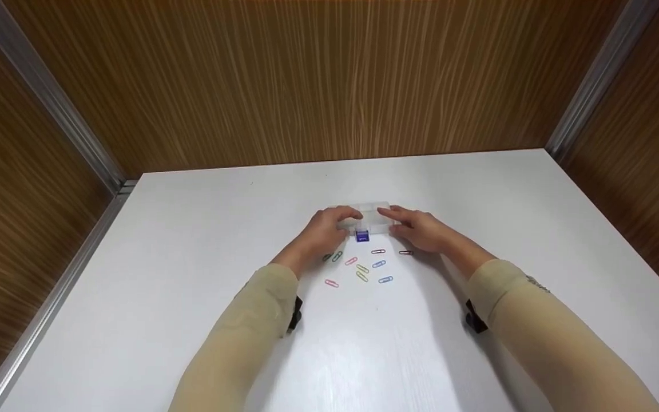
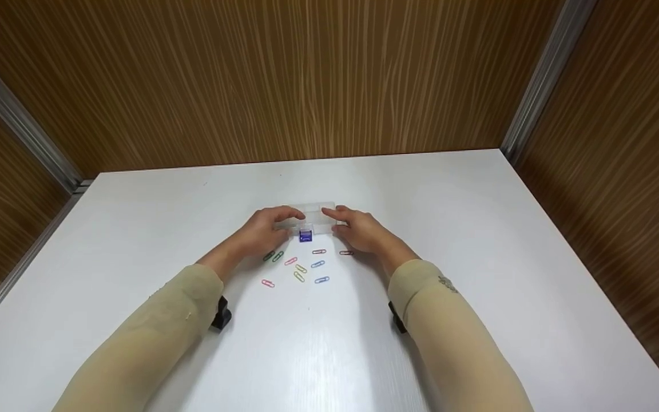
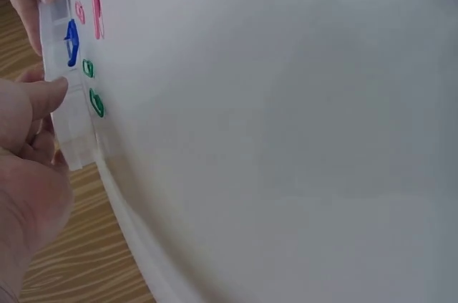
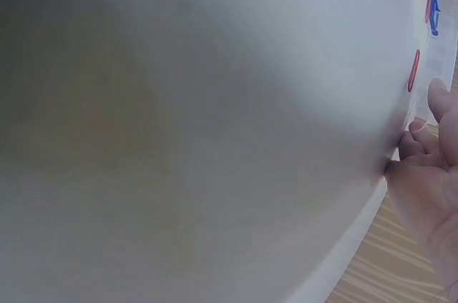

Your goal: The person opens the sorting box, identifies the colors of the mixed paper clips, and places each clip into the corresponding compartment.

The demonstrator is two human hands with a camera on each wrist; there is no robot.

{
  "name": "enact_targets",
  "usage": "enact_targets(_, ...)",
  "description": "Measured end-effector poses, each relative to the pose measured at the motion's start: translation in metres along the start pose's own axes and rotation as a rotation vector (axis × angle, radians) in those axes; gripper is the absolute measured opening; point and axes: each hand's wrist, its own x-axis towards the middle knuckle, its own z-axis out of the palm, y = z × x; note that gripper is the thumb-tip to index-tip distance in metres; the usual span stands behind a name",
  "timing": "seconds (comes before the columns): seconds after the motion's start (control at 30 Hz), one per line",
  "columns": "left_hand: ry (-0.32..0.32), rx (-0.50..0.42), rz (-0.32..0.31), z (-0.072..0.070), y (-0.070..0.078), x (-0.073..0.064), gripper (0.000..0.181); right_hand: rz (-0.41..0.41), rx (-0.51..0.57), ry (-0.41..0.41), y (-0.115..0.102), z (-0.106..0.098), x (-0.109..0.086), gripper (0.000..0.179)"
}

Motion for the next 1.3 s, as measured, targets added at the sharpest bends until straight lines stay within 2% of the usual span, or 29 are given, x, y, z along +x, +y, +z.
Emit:
enact_targets(0.13, 0.013, -0.005, 0.015, -0.004, -0.004, -0.002, 0.047, -0.01, 0.007, 0.001, 0.0, 0.0, -0.001, 0.056)
enact_targets(0.27, 0.034, 0.03, 0.017, -0.012, -0.011, -0.003, 0.05, -0.022, 0.014, 0.003, -0.001, 0.0, -0.002, 0.056)
enact_targets(0.5, 0.014, -0.017, -0.053, -0.02, -0.018, -0.004, 0.056, -0.023, 0.019, -0.013, 0.001, -0.001, 0.0, 0.057)
enact_targets(0.7, 0.021, -0.017, -0.057, -0.02, -0.018, -0.003, 0.059, -0.01, 0.063, -0.032, 0.003, 0.0, 0.0, 0.059)
enact_targets(0.97, 0.025, 0.001, -0.048, -0.019, -0.021, -0.002, 0.057, 0.006, 0.134, -0.033, 0.007, 0.0, 0.0, 0.065)
enact_targets(1.13, 0.029, -0.01, -0.045, -0.022, -0.021, -0.003, 0.053, -0.022, 0.159, -0.01, 0.008, -0.001, -0.001, 0.075)
enact_targets(1.3, 0.038, -0.022, -0.044, -0.026, -0.021, -0.003, 0.047, -0.044, 0.152, 0.003, 0.008, -0.002, -0.001, 0.077)
